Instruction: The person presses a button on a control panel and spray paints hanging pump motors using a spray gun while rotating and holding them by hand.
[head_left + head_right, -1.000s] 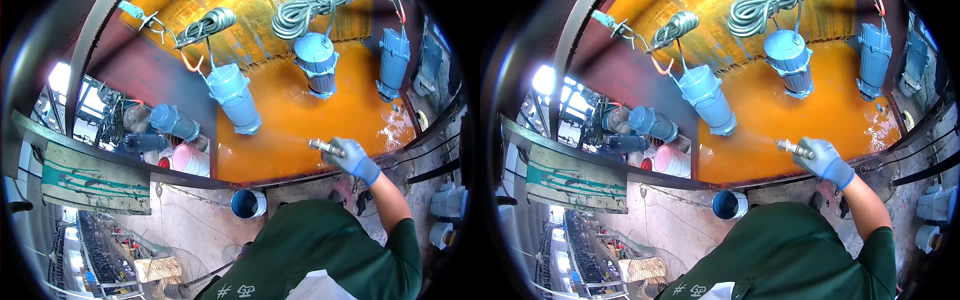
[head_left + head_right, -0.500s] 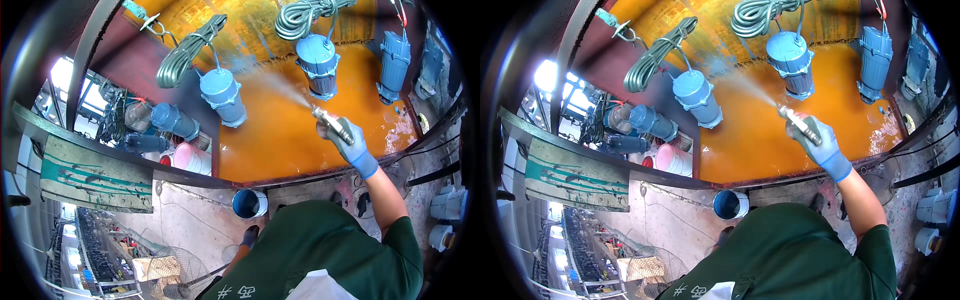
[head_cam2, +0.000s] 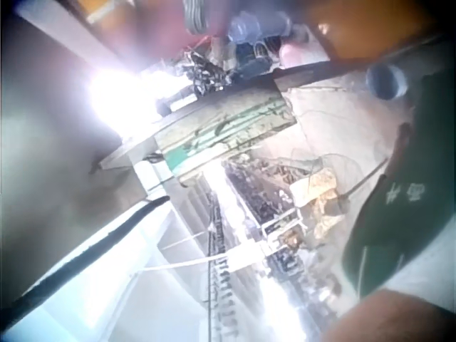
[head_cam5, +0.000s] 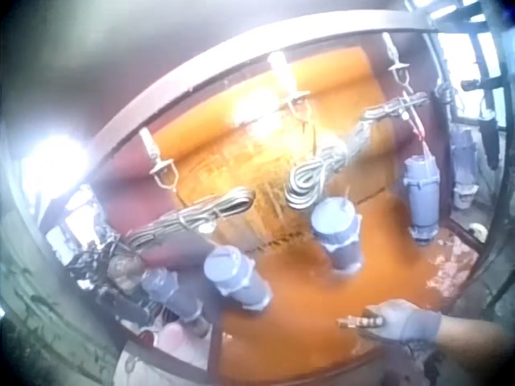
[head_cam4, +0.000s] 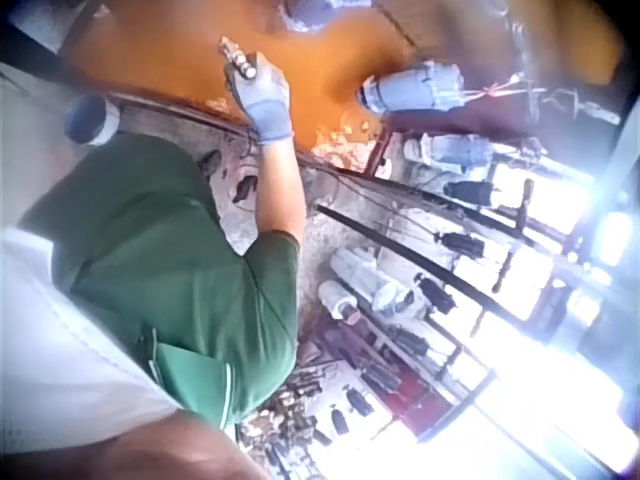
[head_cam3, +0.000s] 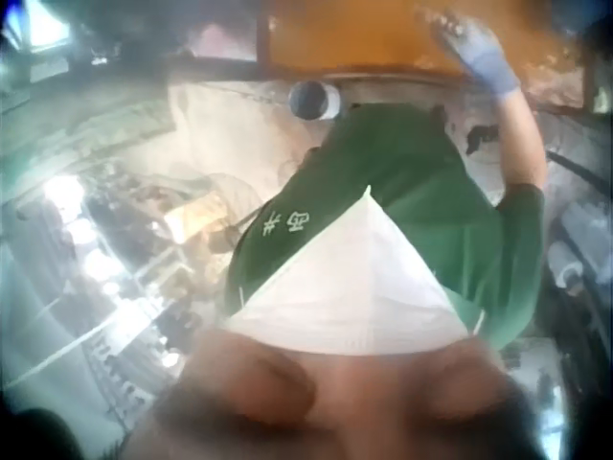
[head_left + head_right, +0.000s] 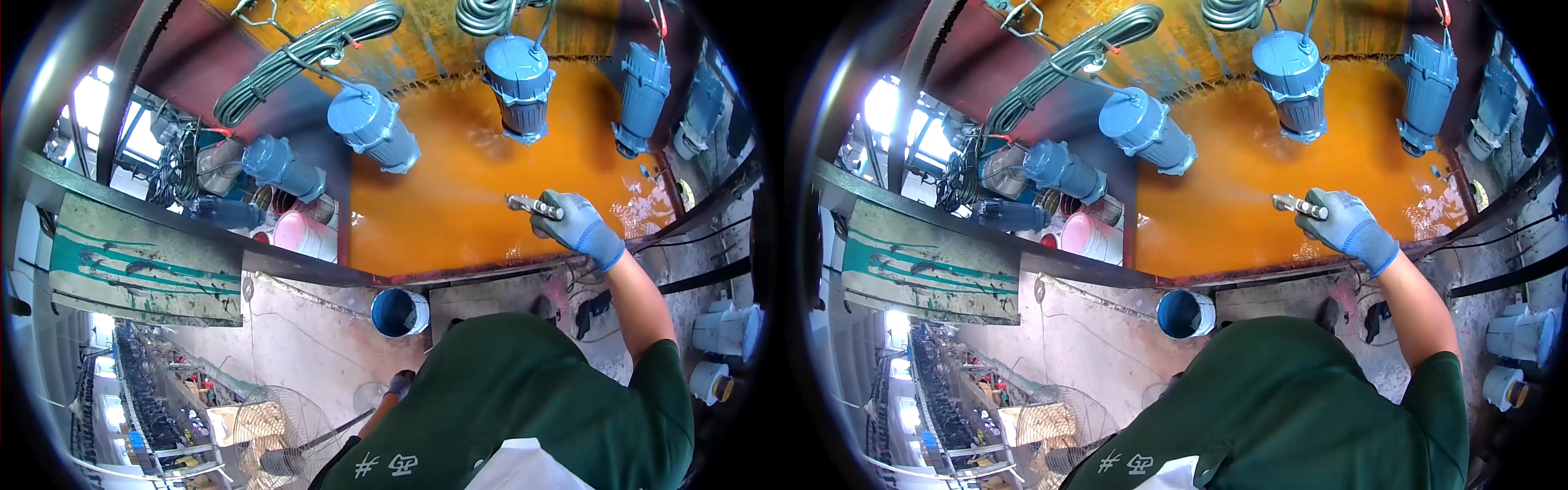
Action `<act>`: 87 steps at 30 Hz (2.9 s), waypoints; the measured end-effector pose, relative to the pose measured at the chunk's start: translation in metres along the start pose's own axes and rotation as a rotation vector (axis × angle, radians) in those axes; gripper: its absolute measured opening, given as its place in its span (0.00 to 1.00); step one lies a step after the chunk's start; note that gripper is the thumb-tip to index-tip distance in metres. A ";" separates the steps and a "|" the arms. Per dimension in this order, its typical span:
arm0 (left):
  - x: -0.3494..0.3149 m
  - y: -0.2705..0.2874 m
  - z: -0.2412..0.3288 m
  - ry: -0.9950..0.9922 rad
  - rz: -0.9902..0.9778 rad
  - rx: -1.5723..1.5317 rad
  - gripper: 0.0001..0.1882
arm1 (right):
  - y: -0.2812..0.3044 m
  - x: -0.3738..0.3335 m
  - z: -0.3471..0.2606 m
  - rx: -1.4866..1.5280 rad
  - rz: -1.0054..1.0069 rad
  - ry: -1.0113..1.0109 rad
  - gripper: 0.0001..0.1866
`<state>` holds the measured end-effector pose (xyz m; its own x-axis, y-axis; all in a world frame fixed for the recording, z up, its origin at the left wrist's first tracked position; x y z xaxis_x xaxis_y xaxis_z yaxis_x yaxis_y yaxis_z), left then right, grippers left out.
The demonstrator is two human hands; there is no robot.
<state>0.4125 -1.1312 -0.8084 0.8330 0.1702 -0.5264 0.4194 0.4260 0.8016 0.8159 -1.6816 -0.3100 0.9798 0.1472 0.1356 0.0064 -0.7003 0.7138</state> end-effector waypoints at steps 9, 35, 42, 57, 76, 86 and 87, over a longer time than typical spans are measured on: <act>0.017 -0.016 -0.017 0.299 0.078 -0.465 0.19 | -0.039 -0.013 0.019 -0.006 0.149 -0.017 0.15; 0.035 0.021 -0.009 0.137 -0.065 -0.361 0.20 | -0.115 -0.212 0.235 0.327 0.862 -0.591 0.16; 0.076 0.038 0.015 0.079 -0.061 -0.381 0.20 | -0.132 -0.217 0.232 0.591 0.909 -0.631 0.15; 0.163 0.060 0.121 -0.031 -0.108 -0.316 0.20 | -0.142 -0.220 0.217 0.635 0.929 -0.753 0.09; 0.157 0.054 0.125 -0.107 -0.170 -0.276 0.19 | -0.130 -0.194 0.185 0.753 0.989 -0.663 0.15; 0.093 0.049 0.074 -0.068 -0.135 -0.257 0.19 | -0.108 -0.188 0.233 0.762 1.027 -0.728 0.16; 0.087 0.048 0.072 -0.059 -0.126 -0.262 0.19 | -0.106 -0.183 0.240 0.767 1.031 -0.717 0.16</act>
<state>0.5310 -1.1601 -0.7952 0.8029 0.0530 -0.5937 0.4199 0.6567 0.6265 0.6836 -1.8018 -0.5755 0.5029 -0.8457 -0.1785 -0.8629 -0.5030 -0.0476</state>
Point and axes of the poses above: each hand's wrist, its own x-axis towards the middle knuckle, its own y-axis out of the back of the hand, z = x × y, the point moved 6 cm from there along x, towards the middle knuckle, and after that the axes turned 11 degrees about z, right-handed, at the moved point
